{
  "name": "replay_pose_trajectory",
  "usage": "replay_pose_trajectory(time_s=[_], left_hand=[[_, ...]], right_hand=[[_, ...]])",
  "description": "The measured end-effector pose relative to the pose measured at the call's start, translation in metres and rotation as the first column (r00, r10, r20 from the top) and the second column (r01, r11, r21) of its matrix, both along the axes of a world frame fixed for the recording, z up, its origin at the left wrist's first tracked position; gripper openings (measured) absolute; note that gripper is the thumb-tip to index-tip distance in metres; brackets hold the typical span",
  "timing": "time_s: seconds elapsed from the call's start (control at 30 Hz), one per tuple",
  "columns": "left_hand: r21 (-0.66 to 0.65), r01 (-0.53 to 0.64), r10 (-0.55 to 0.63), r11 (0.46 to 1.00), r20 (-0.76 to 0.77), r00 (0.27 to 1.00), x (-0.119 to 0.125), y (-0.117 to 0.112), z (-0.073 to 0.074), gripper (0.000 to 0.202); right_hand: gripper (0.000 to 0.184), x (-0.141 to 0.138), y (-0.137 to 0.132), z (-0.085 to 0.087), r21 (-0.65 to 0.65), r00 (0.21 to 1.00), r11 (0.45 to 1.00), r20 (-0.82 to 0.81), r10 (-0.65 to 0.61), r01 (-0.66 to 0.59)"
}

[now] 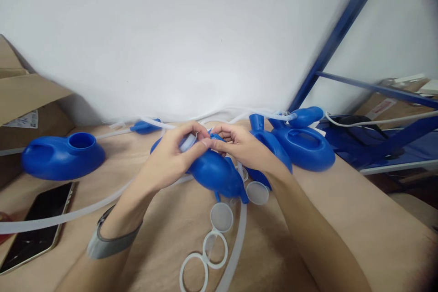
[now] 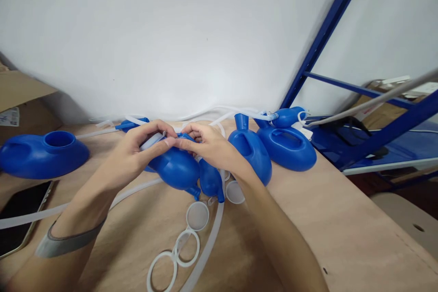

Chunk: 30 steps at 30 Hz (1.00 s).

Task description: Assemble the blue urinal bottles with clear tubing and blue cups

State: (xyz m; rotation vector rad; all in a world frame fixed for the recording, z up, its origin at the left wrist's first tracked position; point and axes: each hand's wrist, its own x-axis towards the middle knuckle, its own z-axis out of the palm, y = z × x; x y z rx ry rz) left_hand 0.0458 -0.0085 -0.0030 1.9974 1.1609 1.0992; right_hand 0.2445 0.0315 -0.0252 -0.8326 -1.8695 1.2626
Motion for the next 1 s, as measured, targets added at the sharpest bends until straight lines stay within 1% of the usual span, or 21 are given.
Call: replay_pose_trajectory(time_s=[0.07,0.13,0.27,0.37,0.43,0.5,0.53,0.63,0.7,0.87,1.0], left_hand=[[-0.075,0.024,-0.022,0.997,0.033,0.999,-0.003,0.003,0.000,0.020],[-0.140,0.036,-0.027,0.990,0.060,0.998,-0.007,0.005,-0.001,0.019],[-0.218,-0.019,0.052,0.976,0.148,0.988,-0.006,0.010,-0.005,0.020],[-0.253,-0.033,0.100,0.967,0.259,0.961,-0.001,0.013,-0.011,0.020],[-0.237,-0.028,0.099,0.971,0.292,0.951,0.001,0.014,-0.015,0.024],[-0.181,-0.044,0.092,0.982,0.266,0.960,0.002,0.016,-0.018,0.031],[-0.142,-0.066,0.098,0.988,0.237,0.966,0.002,0.017,-0.019,0.030],[-0.027,-0.150,0.152,0.988,0.141,0.978,0.003,0.019,-0.022,0.021],[0.008,-0.175,0.174,0.984,0.097,0.980,0.003,0.019,-0.021,0.019],[0.011,-0.173,0.173,0.985,-0.020,0.985,0.000,0.017,-0.017,0.028],[-0.070,-0.129,0.125,0.989,-0.064,0.990,-0.004,0.017,-0.015,0.028]], right_hand=[[0.035,-0.003,-0.001,-0.003,-0.009,1.000,1.000,0.013,-0.016,0.017],[0.033,-0.005,-0.001,-0.006,0.045,0.997,0.998,0.049,-0.056,0.054],[0.029,-0.008,0.003,-0.012,0.169,0.987,0.980,0.098,-0.127,0.109],[0.030,-0.010,0.008,-0.016,0.167,0.993,0.982,0.061,-0.102,0.090],[0.031,-0.010,0.011,-0.017,0.136,0.997,0.989,0.024,-0.070,0.066],[0.033,-0.009,0.011,-0.017,0.114,0.999,0.992,-0.005,-0.049,0.050],[0.033,-0.009,0.011,-0.016,0.119,0.999,0.992,-0.011,-0.043,0.044],[0.031,-0.008,0.010,-0.014,0.194,1.000,0.981,0.001,-0.016,0.016],[0.030,-0.008,0.008,-0.012,0.248,1.000,0.969,0.024,-0.015,0.008],[0.027,-0.008,0.005,-0.015,0.332,0.991,0.938,0.064,-0.121,0.094],[0.028,-0.011,0.006,-0.019,0.350,0.981,0.924,0.058,-0.186,0.154]])
